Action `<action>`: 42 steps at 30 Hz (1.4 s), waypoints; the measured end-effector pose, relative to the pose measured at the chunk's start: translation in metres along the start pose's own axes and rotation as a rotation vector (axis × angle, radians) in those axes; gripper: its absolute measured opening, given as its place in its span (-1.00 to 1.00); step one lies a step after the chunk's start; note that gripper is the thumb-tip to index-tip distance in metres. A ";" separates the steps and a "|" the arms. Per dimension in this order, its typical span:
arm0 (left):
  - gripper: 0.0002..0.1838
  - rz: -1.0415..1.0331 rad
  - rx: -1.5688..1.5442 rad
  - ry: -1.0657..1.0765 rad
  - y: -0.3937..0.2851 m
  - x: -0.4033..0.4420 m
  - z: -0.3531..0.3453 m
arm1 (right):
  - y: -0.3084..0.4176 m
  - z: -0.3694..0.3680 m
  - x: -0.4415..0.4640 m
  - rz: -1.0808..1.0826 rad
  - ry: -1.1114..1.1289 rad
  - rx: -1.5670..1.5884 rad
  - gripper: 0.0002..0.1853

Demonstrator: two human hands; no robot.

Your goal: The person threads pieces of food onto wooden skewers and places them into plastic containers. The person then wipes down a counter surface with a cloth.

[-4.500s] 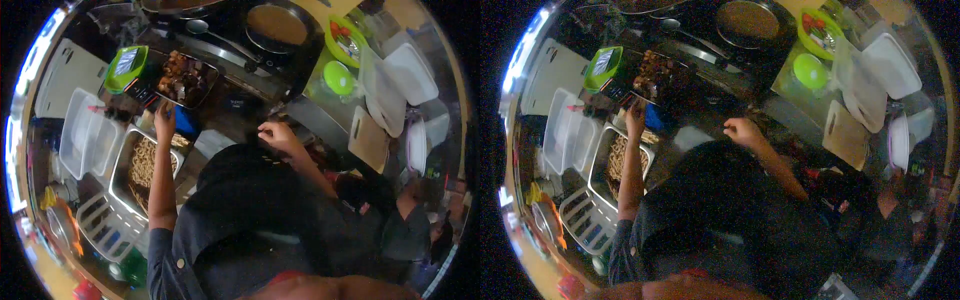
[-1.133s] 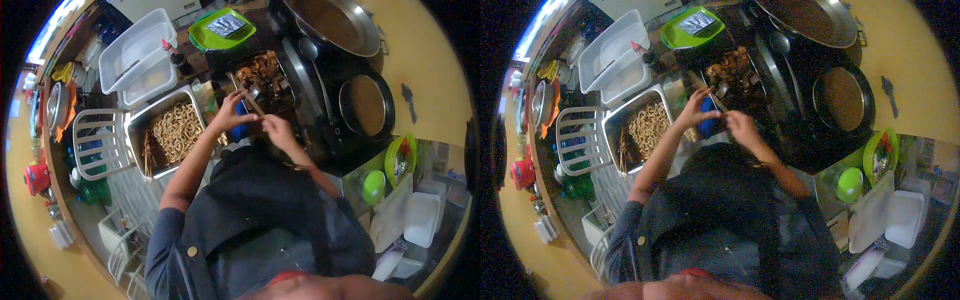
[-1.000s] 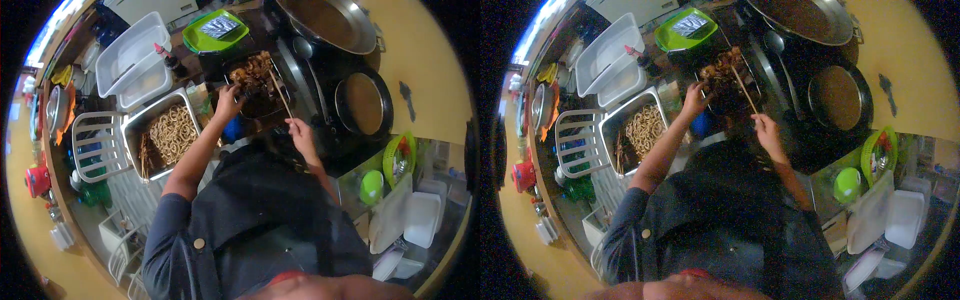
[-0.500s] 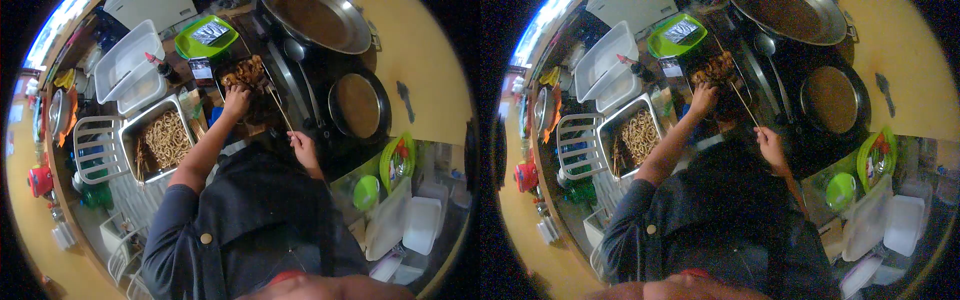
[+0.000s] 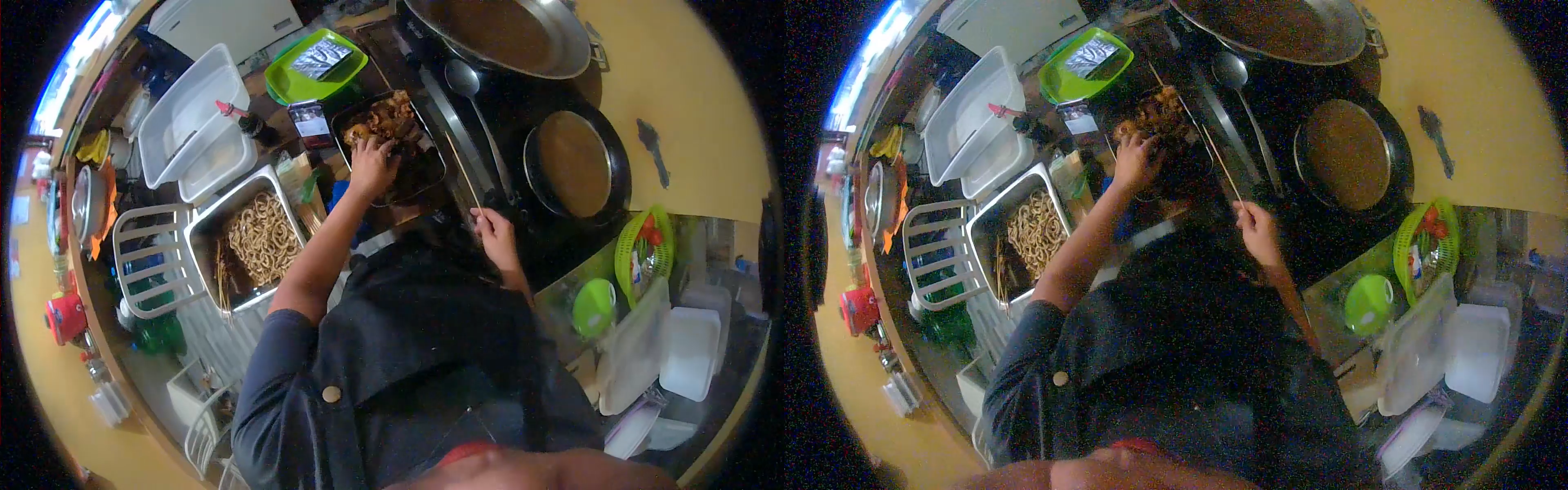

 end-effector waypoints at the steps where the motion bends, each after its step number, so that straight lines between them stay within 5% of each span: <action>1: -0.59 -0.014 0.032 -0.025 0.003 0.008 -0.007 | -0.004 0.001 -0.001 0.011 -0.011 -0.002 -0.79; 11: -0.56 -0.068 -0.005 0.016 0.015 0.073 -0.051 | -0.003 0.015 -0.017 -0.082 -0.044 -0.047 -0.79; 20: -0.56 0.225 -0.409 0.010 0.022 0.064 -0.038 | -0.010 0.012 -0.015 -0.075 -0.023 -0.031 -0.78; 23: -0.54 0.048 -0.111 0.182 0.018 0.057 -0.022 | -0.011 0.009 -0.014 -0.054 -0.044 0.003 -0.78; 26: -0.55 -0.127 0.163 -0.016 -0.012 0.058 -0.021 | 0.008 0.010 -0.013 -0.059 -0.039 -0.013 -0.78; 28: -0.57 -0.251 0.231 0.139 -0.026 0.060 -0.033 | -0.006 0.008 -0.012 -0.079 -0.044 0.025 -0.78; 42: -0.70 -0.416 0.397 0.261 -0.033 0.061 -0.054 | -0.015 0.006 -0.011 -0.073 0.004 -0.010 -0.77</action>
Point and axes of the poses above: each hand's wrist, its own x-axis towards the middle knuckle, its own z-axis out of the back of the hand, y = z × x, the point moved 1 cm from there along x, towards the middle knuckle
